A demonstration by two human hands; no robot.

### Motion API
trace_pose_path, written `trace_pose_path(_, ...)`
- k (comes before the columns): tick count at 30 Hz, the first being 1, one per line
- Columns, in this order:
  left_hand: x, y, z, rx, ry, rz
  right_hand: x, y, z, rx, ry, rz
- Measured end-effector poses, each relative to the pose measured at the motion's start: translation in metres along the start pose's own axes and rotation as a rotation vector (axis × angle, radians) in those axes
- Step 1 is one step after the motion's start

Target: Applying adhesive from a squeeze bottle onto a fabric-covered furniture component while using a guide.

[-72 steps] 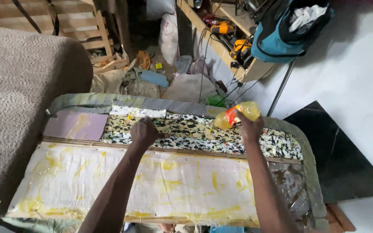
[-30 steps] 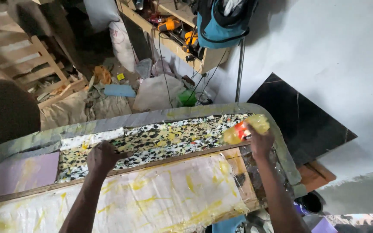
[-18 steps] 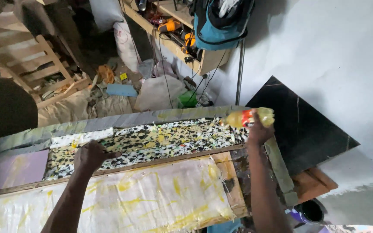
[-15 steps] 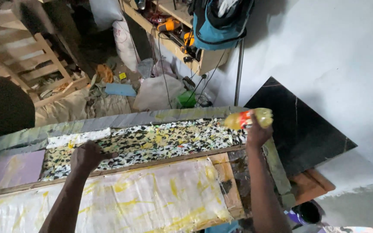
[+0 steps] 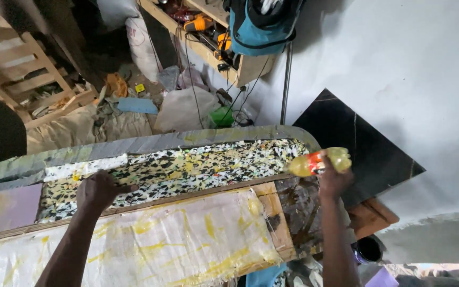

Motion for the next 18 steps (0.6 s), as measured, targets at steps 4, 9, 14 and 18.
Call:
trace_pose_path(4,0.000,0.009,0.003,0.065,0.039,0.047,0.021,-0.010,-0.019,-0.060,0.118,0.038)
trace_pose_path(9,-0.003,0.001,0.001,0.060,0.026,0.016,0.044,-0.027,-0.050,-0.171,-0.123,-0.075)
trace_pose_path(14,0.014,0.026,-0.021,0.069,0.120,0.088,0.071,-0.067,-0.030,-0.045,-0.153,-0.192)
trace_pose_path(18,-0.006,0.000,0.000,0.081,0.019,0.051,0.052,-0.011,-0.061,-0.299,-0.196,-0.158)
Point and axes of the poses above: each hand's wrist, its own y-axis towards the middle knuckle, its own x-axis out of the palm, z = x × y, the point moved 9 cm from there along y, towards the middle knuckle, and after that the axes turned 3 degrees about -x, right-handed, at the moved point
